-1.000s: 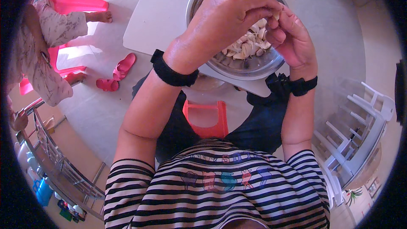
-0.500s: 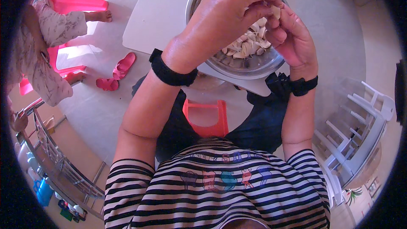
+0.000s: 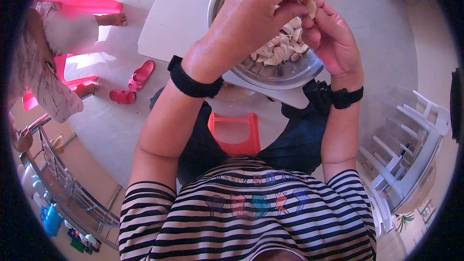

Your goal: Peeling garlic cloves and placing them into a metal bowl on a table.

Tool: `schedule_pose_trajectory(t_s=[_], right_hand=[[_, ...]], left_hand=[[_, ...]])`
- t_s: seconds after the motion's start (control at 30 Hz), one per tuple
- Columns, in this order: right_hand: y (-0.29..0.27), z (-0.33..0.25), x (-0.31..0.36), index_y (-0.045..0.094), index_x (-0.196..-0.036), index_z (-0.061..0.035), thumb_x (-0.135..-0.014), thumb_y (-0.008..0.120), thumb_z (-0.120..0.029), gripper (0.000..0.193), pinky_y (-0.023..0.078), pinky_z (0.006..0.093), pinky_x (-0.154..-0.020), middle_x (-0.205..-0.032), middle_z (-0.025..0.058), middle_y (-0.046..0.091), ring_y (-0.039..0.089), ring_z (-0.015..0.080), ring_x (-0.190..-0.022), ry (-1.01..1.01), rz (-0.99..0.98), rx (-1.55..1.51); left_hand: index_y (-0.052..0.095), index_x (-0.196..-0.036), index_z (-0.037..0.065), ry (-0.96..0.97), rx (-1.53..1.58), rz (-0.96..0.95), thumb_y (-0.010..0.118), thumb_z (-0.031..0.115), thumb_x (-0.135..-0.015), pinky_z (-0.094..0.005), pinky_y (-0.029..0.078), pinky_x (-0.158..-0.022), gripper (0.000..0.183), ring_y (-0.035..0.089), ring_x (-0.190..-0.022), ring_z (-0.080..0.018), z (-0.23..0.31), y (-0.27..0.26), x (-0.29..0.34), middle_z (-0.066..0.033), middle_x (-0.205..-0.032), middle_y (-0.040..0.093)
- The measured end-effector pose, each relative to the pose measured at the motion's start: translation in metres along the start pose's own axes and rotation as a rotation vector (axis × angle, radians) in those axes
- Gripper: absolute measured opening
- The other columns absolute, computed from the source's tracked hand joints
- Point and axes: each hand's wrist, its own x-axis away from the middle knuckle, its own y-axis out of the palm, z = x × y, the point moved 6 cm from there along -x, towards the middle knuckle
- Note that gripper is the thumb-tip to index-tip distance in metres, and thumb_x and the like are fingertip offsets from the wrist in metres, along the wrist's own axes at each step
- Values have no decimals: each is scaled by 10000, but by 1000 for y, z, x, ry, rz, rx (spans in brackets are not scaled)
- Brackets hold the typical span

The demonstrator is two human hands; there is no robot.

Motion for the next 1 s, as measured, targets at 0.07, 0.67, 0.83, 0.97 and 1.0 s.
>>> schedule_pose_trajectory(t_s=[0.07,0.67,0.83,0.97,1.0], right_hand=[[-1,0,0,543,-1137,-31,-897,631,-203,308,462,159,-559,-865,53,618,572,61,-640,-5,3,16],[-1,5,-2,554,-1125,-34,-899,626,-186,282,479,157,-578,-864,57,637,581,59,-654,6,-16,16],[0,5,-4,554,-1119,-47,-903,620,-186,265,474,158,-565,-862,54,645,583,57,-651,-22,24,27],[-3,0,-3,551,-1120,-49,-902,621,-184,265,475,169,-570,-864,51,648,581,59,-653,-47,54,64],[-4,0,-3,551,-1120,-50,-903,621,-183,264,474,171,-572,-862,49,648,579,59,-654,-52,58,67]], left_hand=[[697,-882,63,88,-21,-8,697,47,-750,-293,520,-698,133,649,-792,-213,0,1,1,-69,-887,653],[593,-840,18,67,75,-144,602,16,-802,-372,497,-655,40,612,-775,-298,0,-2,1,-130,-866,571],[585,-849,14,14,118,-83,600,32,-814,-368,499,-670,42,617,-792,-309,-6,-2,2,-138,-869,581],[595,-882,5,-44,132,-80,599,46,-824,-362,501,-689,71,620,-813,-315,-6,-1,0,-145,-888,594],[599,-893,3,-41,122,-82,599,48,-826,-360,501,-694,81,621,-818,-317,-6,-1,0,-147,-894,597]])
